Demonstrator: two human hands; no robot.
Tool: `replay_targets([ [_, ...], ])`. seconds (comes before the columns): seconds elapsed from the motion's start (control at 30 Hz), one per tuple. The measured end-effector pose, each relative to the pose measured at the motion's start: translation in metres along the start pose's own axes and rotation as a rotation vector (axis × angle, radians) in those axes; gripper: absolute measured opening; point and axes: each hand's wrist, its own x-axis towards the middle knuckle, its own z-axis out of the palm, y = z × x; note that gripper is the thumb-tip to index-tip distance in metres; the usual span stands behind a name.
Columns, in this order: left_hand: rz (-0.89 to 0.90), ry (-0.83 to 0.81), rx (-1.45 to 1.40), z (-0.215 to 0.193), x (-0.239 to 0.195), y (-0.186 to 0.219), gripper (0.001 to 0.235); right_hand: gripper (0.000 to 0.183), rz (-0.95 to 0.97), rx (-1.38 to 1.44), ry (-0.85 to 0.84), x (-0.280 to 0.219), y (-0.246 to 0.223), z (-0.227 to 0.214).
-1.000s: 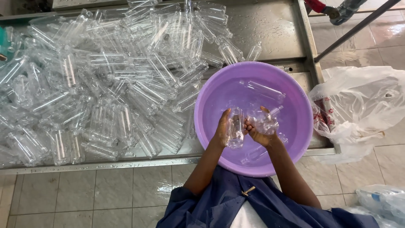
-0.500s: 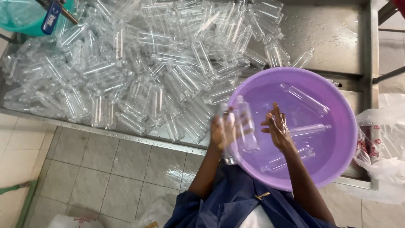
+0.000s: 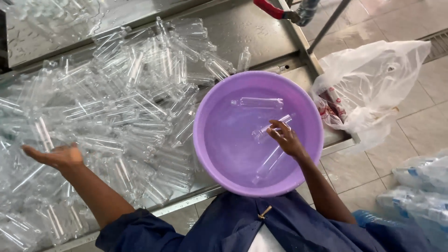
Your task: The person washes clear plastic bottles by hand in a purple basin filled with water. They repeatedly submerge and agitate the bottles, then transfer them to a white plastic bag on the floor. The person also handles a large white bag containing additional bottles.
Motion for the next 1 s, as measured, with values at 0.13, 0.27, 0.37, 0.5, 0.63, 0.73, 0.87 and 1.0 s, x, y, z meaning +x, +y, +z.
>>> replay_targets([
  [0.13, 0.254, 0.018, -0.078, 0.083, -0.047, -0.031, 0.113, 0.079, 0.008, -0.224, 0.01, -0.005, 0.03, -0.007],
  [0.27, -0.347, -0.554, -0.046, 0.172, -0.215, -0.084, 0.048, 0.101, -0.088, -0.629, -0.157, -0.014, 0.06, 0.006],
  [0.37, -0.518, -0.874, 0.123, 0.169, -0.333, -0.167, 0.052, 0.109, -0.123, -0.626, -0.218, -0.016, 0.063, 0.025],
  [0.5, 0.246, -1.283, 0.954, 0.158, -0.459, -0.261, 0.081, 0.107, -0.13, -0.446, -0.133, -0.007, 0.059, 0.037],
  [0.63, 0.45, -1.201, 1.265, 0.159, -0.524, -0.299, 0.079, 0.086, -0.198, -0.481, -0.039, 0.033, 0.114, 0.05],
  [0.73, 0.337, -1.186, 1.363, 0.17, -0.541, -0.303, 0.086, 0.055, -0.21, -0.633, -0.014, 0.087, 0.229, 0.089],
  [0.87, 0.911, -0.977, 1.155, 0.253, -0.516, -0.313, 0.071, 0.059, -0.447, -0.693, -0.167, 0.038, 0.157, 0.084],
  [1.0, 0.683, -1.344, 1.5, 0.303, -0.474, -0.378, 0.088, 0.092, -0.785, -0.656, -0.647, -0.026, 0.09, 0.061],
])
